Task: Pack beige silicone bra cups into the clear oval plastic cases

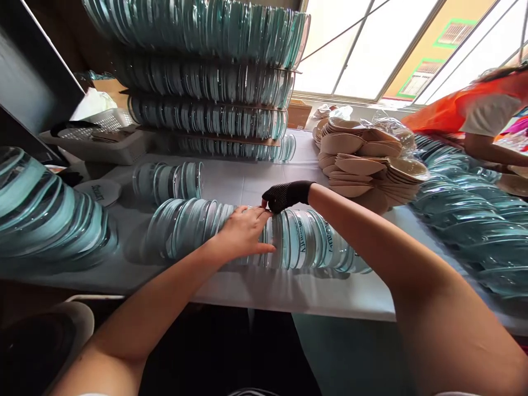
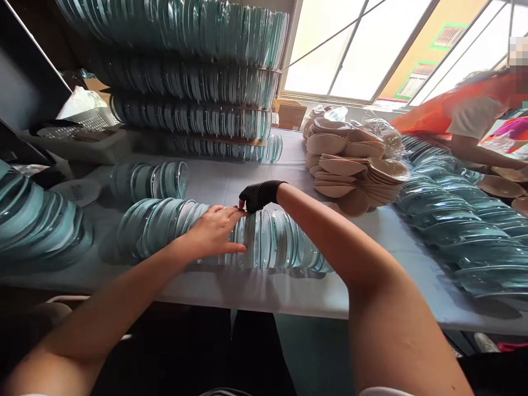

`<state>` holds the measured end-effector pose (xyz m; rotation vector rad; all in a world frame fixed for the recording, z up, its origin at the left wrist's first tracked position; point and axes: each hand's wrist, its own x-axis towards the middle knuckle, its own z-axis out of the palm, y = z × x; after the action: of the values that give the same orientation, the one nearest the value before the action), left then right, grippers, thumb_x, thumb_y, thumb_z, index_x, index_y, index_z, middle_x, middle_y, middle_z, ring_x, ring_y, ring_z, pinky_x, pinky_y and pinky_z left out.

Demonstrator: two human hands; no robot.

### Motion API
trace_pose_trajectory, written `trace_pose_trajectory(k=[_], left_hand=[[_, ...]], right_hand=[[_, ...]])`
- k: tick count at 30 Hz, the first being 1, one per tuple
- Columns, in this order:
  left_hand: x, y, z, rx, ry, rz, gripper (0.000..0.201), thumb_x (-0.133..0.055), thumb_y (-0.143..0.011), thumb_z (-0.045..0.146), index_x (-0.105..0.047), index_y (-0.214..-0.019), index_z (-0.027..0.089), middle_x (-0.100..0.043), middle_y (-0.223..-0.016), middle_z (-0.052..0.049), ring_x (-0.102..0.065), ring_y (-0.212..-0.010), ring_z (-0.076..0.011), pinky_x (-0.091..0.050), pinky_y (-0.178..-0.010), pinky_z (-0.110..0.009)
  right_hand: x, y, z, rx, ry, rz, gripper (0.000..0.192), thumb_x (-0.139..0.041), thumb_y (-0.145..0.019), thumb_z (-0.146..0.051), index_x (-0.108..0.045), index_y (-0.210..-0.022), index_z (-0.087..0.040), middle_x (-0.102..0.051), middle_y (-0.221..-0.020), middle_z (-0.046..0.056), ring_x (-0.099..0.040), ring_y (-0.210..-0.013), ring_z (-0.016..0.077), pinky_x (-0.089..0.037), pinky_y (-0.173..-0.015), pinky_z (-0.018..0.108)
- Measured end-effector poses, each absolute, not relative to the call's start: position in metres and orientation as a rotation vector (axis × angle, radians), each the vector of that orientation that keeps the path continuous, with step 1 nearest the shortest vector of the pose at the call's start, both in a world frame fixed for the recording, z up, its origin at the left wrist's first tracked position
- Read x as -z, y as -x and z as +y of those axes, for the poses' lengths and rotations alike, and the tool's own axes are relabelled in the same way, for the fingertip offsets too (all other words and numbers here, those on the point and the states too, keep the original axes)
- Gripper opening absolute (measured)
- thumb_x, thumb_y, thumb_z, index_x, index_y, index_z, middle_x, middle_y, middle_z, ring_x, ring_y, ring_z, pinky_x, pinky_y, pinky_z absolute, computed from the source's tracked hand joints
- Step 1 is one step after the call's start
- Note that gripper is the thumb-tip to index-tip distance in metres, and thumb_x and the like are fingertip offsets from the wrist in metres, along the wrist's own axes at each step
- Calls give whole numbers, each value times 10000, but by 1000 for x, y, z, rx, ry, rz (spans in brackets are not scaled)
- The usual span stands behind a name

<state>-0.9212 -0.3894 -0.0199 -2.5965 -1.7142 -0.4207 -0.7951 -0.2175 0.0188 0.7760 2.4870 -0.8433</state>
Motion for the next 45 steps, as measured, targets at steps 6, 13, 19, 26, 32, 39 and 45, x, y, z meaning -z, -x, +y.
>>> trace_pose_trajectory(k=[6,13,19,26,32,39,45], left_hand=[[21,923,-393,430,2585,-1685,771,-714,-775,600,-478,-1361,157,-547,-1432,-138,-492,-1331,-293,-342,-1104,-493],[21,922,-393,433,2602,-1681,774,-721,-769,591,-472,-1368,168,-552,-1430,-115,-500,-1324,-283,-332,-1119,-486],[18,922,-394,436,2632,-1692,773,-719,-763,602,-479,-1370,189,-549,-1436,-112,-491,-1335,-291,-304,-1140,-496],[20,923,-394,411,2620,-1677,788,-699,-770,629,-484,-1369,165,-545,-1437,-139,-446,-1382,-302,-303,-1147,-494],[21,923,-394,443,2629,-1667,782,-697,-773,628,-469,-1384,196,-536,-1449,-118,-437,-1389,-288,-287,-1152,-481],[19,923,-397,427,2654,-1630,789,-683,-778,640,-467,-1387,188,-544,-1442,-119,-440,-1386,-292,-288,-1154,-477],[19,924,-399,382,2649,-1640,782,-650,-803,649,-474,-1388,160,-523,-1463,-150,-435,-1392,-295,-276,-1159,-488]], right_hand=[[-11,790,-209,969,-641,2614,438,-648,-664,-55,-697,-1094,-120,-639,-708,-40,-458,-587,58,-411,-591,190],[-9,791,-204,1093,-717,2470,452,-612,-639,-57,-694,-1081,-100,-596,-625,-44,-474,-575,83,-402,-553,210],[-4,791,-203,1195,-708,2483,418,-624,-593,-50,-706,-1000,-97,-596,-653,-46,-471,-582,75,-412,-569,217],[-9,789,-198,995,-863,2390,449,-675,-667,-126,-671,-1115,-113,-580,-622,-50,-476,-554,82,-382,-528,213],[-15,793,-206,1040,-791,2353,514,-652,-662,-86,-650,-1176,-95,-510,-541,-84,-413,-501,70,-351,-510,207],[-10,784,-211,1057,-692,2463,437,-666,-643,-95,-673,-1079,-111,-633,-701,-32,-509,-612,92,-421,-584,220],[-6,777,-218,936,-651,2645,175,-638,-692,-110,-716,-848,-94,-663,-691,-11,-503,-640,93,-422,-643,224]])
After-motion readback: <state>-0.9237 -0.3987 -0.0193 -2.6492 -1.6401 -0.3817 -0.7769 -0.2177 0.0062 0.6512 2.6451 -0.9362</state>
